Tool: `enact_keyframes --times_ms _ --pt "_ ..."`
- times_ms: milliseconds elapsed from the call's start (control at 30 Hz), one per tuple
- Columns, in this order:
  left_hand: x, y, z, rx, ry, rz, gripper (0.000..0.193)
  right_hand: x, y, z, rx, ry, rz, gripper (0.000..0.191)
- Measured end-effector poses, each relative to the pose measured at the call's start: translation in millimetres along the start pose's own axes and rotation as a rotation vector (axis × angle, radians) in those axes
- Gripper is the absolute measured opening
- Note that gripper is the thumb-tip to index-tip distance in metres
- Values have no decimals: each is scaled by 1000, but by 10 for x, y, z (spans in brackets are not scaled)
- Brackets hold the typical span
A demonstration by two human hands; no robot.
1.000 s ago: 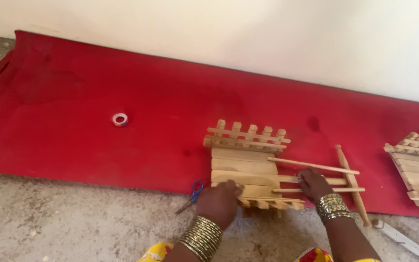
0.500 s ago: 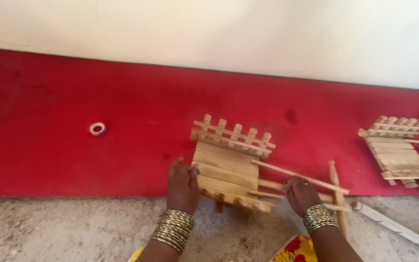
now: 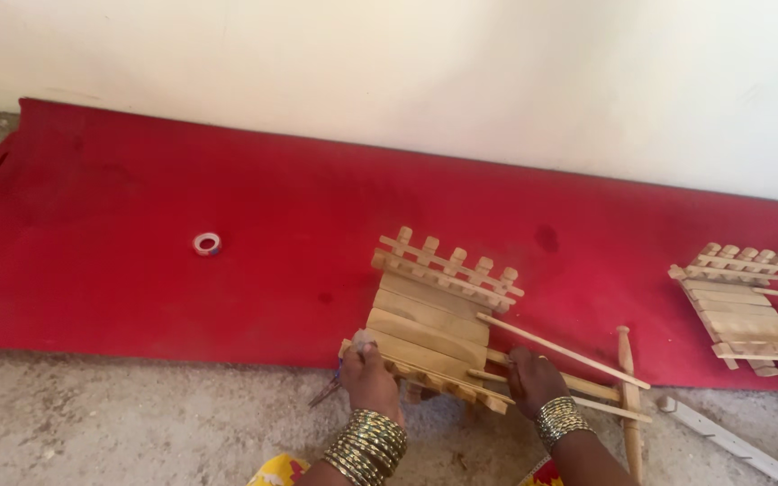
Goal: The person sits on the floor and assembles a small wooden toy structure, fitting slatted side pieces and a fence-like rail together on a red mat. They press and align the wooden parts by hand, reposition the assembly, and finally lift the joined piece upright by its long wooden handle.
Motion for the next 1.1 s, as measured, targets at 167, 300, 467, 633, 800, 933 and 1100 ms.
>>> enact_keyframes --times_ms 167,300,467,633,800,933,1100 --pt "-34 -225 349 -310 -19 -202 44 103 9 84 36 -156 -42 27" --pt "241 -261 671 -311 -75 -281 47 391 -69 -165 -7 -222 -49 27" --pt "516 -66 841 -419 -252 -203 42 815 -216 -411 -120 -348 -107 26" --pt "374 -154 431 -227 -42 -158 42 849 -226 -519 -129 -286 6 24" --pt "160 -383 95 -130 51 -295 46 630 -491 -527 16 -457 -146 29" --pt "108 -353 464 239 -498 -250 37 571 -391 -942 131 -35 11 38" --pt "-185 -495 734 1041 -1069 -366 20 245 -522 -575 11 -37 -309 47"
Point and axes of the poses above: each hand's wrist, its own x-axis towards the middle knuckle, its own y-axis out of the back of the hand, z = x × y, the point moved 8 cm from there along x, towards the middle knuckle, and after that the axes turned 7 degrees about x, right-handed, at the moved point
